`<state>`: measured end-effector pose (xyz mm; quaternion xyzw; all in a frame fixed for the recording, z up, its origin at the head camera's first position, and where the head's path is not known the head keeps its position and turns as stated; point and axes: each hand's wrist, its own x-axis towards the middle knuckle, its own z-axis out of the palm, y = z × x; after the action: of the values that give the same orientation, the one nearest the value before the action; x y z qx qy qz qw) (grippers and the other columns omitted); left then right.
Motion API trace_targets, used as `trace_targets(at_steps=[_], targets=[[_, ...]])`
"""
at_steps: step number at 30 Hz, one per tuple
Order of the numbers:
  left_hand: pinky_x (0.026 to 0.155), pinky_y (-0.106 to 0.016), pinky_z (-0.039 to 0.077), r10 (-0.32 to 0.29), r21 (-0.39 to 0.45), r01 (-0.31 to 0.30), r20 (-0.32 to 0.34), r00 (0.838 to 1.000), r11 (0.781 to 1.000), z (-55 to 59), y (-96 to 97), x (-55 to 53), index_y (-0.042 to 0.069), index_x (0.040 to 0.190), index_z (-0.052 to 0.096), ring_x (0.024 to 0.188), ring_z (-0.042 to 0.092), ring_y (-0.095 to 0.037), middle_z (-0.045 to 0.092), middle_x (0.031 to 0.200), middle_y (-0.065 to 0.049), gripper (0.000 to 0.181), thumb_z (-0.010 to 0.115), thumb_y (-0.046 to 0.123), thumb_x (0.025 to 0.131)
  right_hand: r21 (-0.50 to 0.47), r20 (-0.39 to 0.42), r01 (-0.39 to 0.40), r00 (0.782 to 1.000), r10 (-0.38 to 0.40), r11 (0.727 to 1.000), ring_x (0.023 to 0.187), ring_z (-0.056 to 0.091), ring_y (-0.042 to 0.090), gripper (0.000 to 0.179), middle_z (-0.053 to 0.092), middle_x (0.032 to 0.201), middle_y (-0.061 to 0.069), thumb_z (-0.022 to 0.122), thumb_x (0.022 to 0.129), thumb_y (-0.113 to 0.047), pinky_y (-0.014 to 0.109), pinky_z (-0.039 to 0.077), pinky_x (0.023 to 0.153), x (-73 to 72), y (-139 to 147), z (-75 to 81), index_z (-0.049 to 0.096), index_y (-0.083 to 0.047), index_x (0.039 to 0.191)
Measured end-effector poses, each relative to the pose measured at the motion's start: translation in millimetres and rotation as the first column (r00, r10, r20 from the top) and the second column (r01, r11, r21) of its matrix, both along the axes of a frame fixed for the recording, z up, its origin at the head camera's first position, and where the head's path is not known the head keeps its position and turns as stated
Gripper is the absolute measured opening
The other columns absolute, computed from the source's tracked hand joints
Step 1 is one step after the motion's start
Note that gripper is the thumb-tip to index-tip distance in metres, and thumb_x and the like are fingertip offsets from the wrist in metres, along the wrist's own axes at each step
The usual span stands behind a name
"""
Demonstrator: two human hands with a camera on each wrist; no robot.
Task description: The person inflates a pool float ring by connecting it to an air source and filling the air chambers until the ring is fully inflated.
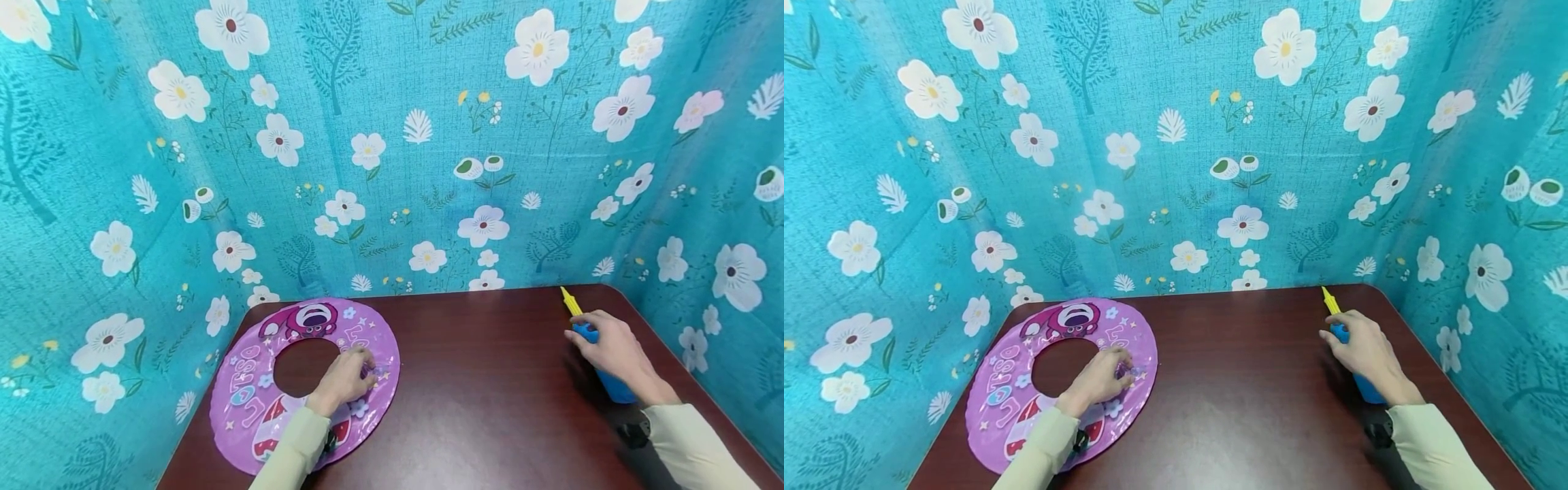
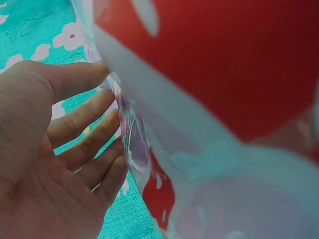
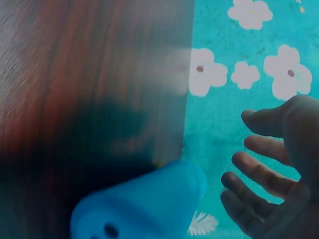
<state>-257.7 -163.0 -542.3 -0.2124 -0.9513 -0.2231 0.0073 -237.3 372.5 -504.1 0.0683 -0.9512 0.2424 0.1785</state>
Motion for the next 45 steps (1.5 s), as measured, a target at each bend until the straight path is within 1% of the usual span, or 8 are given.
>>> trace_targets(at_steps=[5, 11, 16, 20, 26, 35, 41, 45], targets=[[0.081, -0.038, 0.06, 0.001, -0.004, -0.001, 0.031, 1.0, 1.0, 3.5, -0.6, 0.9, 0.008, 0.106, 0.075, 0.083, 0.06, -0.015, 0.066, 0.1, -0.005, 0.023, 0.086, 0.019, 0.089, 0.062, 0.051, 0.099, 0.993, -0.103, 0.993, 0.103, 0.059, 0.052, 0.061, 0.06, 0.124, 0.036, 0.086, 0.089, -0.027, 0.07, 0.055, 0.078, 2.9, 16.7, -3.3, 0.062, 0.01, 0.131], [0.081, -0.038, 0.06, 0.021, 0.004, -0.021, 0.058, 0.998, 1.0, 5.4, -2.1, 1.4, 0.008, 0.106, 0.076, 0.084, 0.061, -0.016, 0.067, 0.101, -0.005, 0.023, 0.086, 0.018, 0.088, 0.094, 0.128, 0.153, 0.978, -0.164, 0.984, 0.1, 0.055, 0.055, 0.082, 0.052, 0.124, 0.042, 0.089, 0.085, -0.036, 0.069, 0.056, 0.074, 2.8, 28.5, -8.7, 0.051, 0.015, 0.137], [0.084, -0.038, 0.062, 0.016, 0.011, -0.017, 0.058, 0.998, 1.0, 4.4, -1.3, 1.0, 0.009, 0.107, 0.078, 0.086, 0.064, -0.017, 0.069, 0.104, -0.005, 0.022, 0.086, 0.019, 0.089, 0.133, 0.266, 0.2, 0.936, -0.229, 0.971, 0.101, 0.051, 0.056, 0.106, 0.045, 0.124, 0.044, 0.084, 0.085, -0.055, 0.07, 0.054, 0.073, 2.3, 32.7, -13.8, 0.038, 0.021, 0.143], [0.085, -0.038, 0.063, 0.009, 0.013, -0.01, 0.051, 0.999, 1.0, 2.6, -1.5, 0.0, 0.009, 0.107, 0.079, 0.089, 0.065, -0.017, 0.071, 0.105, -0.006, 0.022, 0.086, 0.02, 0.089, 0.151, 0.358, 0.204, 0.901, -0.246, 0.967, 0.097, 0.051, 0.054, 0.115, 0.045, 0.119, 0.044, 0.078, 0.087, -0.064, 0.067, 0.052, 0.07, -0.7, 34.6, -16.4, 0.031, 0.024, 0.142], [0.088, -0.039, 0.063, -0.007, 0.01, 0.006, 0.042, 0.999, 1.0, 1.0, -3.1, -1.8, 0.009, 0.107, 0.079, 0.091, 0.067, -0.017, 0.073, 0.105, -0.006, 0.022, 0.086, 0.021, 0.089, 0.131, 0.441, 0.199, 0.866, -0.237, 0.971, 0.098, 0.05, 0.055, 0.117, 0.044, 0.119, 0.045, 0.073, 0.089, -0.068, 0.068, 0.053, 0.072, -4.2, 36.1, -21.7, 0.027, 0.026, 0.141], [0.095, -0.042, 0.062, -0.032, 0.005, 0.032, 0.025, 0.999, 0.999, -1.3, -8.4, -3.2, 0.009, 0.111, 0.082, 0.103, 0.072, -0.022, 0.075, 0.116, -0.009, 0.025, 0.086, 0.024, 0.091, 0.167, 0.396, 0.184, 0.887, -0.237, 0.969, 0.085, 0.054, 0.047, 0.099, 0.048, 0.105, 0.041, 0.075, 0.091, -0.06, 0.055, 0.052, 0.059, -5.8, 30.5, -35.2, 0.037, 0.026, 0.123], [0.092, -0.041, 0.062, -0.041, 0.011, 0.04, 0.027, 0.999, 0.999, -0.9, -7.7, -5.0, 0.009, 0.109, 0.081, 0.096, 0.07, -0.019, 0.074, 0.11, -0.007, 0.024, 0.086, 0.024, 0.091, 0.172, 0.4, 0.214, 0.877, -0.267, 0.962, 0.082, 0.054, 0.046, 0.088, 0.049, 0.1, 0.038, 0.075, 0.093, -0.053, 0.054, 0.051, 0.059, -7.8, 28.0, -39.9, 0.039, 0.024, 0.115], [0.093, -0.041, 0.062, -0.031, 0.012, 0.03, 0.036, 0.999, 0.999, 1.0, -7.2, -5.0, 0.009, 0.109, 0.081, 0.097, 0.07, -0.019, 0.074, 0.111, -0.007, 0.024, 0.086, 0.024, 0.091, 0.161, 0.422, 0.226, 0.864, -0.274, 0.961, 0.08, 0.054, 0.044, 0.085, 0.048, 0.095, 0.035, 0.074, 0.094, -0.053, 0.052, 0.05, 0.059, -10.3, 27.2, -41.6, 0.039, 0.022, 0.112]])
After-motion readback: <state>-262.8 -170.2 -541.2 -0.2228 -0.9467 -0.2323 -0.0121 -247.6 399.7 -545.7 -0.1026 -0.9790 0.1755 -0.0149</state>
